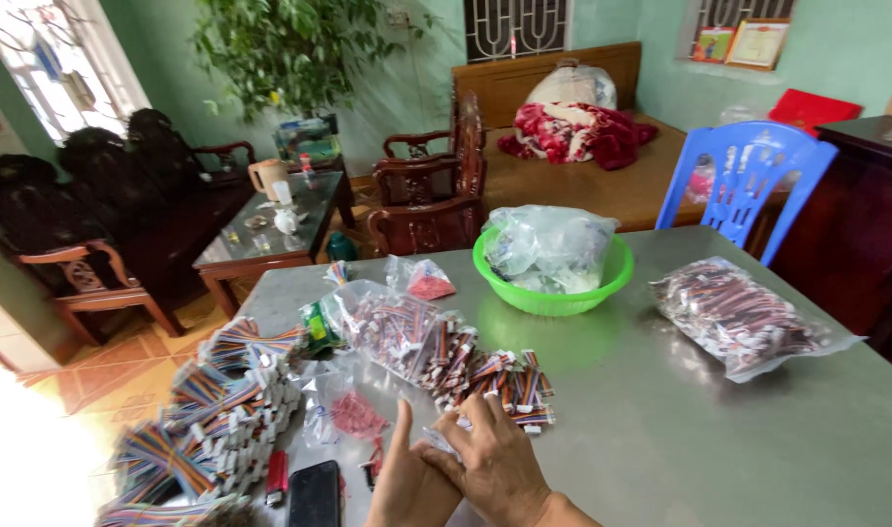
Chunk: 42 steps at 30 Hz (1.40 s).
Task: Bagging bundles of wires and small red components into plastic bags
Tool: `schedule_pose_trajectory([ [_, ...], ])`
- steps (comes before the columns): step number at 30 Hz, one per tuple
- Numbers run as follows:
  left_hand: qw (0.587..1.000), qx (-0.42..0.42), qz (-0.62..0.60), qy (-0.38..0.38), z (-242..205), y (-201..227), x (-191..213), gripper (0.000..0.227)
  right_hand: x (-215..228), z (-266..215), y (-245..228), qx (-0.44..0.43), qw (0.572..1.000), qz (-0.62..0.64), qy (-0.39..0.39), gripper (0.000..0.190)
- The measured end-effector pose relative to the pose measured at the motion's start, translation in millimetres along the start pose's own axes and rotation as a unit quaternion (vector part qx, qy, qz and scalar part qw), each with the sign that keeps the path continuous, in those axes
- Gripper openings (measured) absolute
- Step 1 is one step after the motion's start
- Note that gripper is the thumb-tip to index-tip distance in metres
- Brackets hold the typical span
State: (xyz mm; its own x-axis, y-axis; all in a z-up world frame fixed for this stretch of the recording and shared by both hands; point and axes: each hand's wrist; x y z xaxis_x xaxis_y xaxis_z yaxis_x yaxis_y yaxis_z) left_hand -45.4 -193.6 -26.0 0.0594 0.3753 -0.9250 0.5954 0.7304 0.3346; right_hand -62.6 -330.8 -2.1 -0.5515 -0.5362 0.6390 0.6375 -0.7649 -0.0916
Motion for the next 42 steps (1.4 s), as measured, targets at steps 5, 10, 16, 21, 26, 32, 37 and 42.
schedule_pose_trajectory([
  [5,0.987,0.065,-0.096,-0.114,-14,-7,-10,0.077,15,-6,0,0.059,0.998,0.009,0.009,0.023],
  [10,0.994,0.022,-0.048,-0.097,-11,-28,11,0.11,2,-22,27,0.07,0.988,0.106,-0.093,0.033],
  [16,0.985,-0.008,-0.136,0.107,5,-19,17,0.103,-46,16,139,-0.157,0.979,0.127,-0.041,0.021],
  [21,0.992,-0.017,-0.107,0.057,56,-33,111,0.094,-24,100,240,-0.207,0.972,-0.111,0.009,0.027],
  [26,0.998,-0.028,-0.051,0.021,81,-47,149,0.069,-54,98,293,-0.177,0.925,-0.329,-0.07,0.038],
  [32,0.998,-0.04,-0.032,0.041,44,-53,94,0.042,-22,117,249,-0.402,0.889,-0.146,-0.163,0.065],
  [37,0.994,-0.074,0.054,0.055,23,-50,52,0.04,-13,110,267,-0.403,0.879,-0.168,-0.192,0.066],
  [42,0.986,-0.116,0.12,-0.031,17,-54,58,0.025,-11,95,253,-0.253,0.93,-0.256,0.069,0.064],
])
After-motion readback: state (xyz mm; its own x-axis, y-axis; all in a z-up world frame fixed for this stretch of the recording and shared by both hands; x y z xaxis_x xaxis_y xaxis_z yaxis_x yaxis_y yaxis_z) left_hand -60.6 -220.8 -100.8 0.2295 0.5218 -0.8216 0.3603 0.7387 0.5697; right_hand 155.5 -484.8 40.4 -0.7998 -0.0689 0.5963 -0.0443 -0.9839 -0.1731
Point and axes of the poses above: each hand's wrist, its own z-axis towards the middle knuckle, its own x-axis out of the back of the hand, y = z × x, and after that the axes turned 1 degree about -y, right-handed
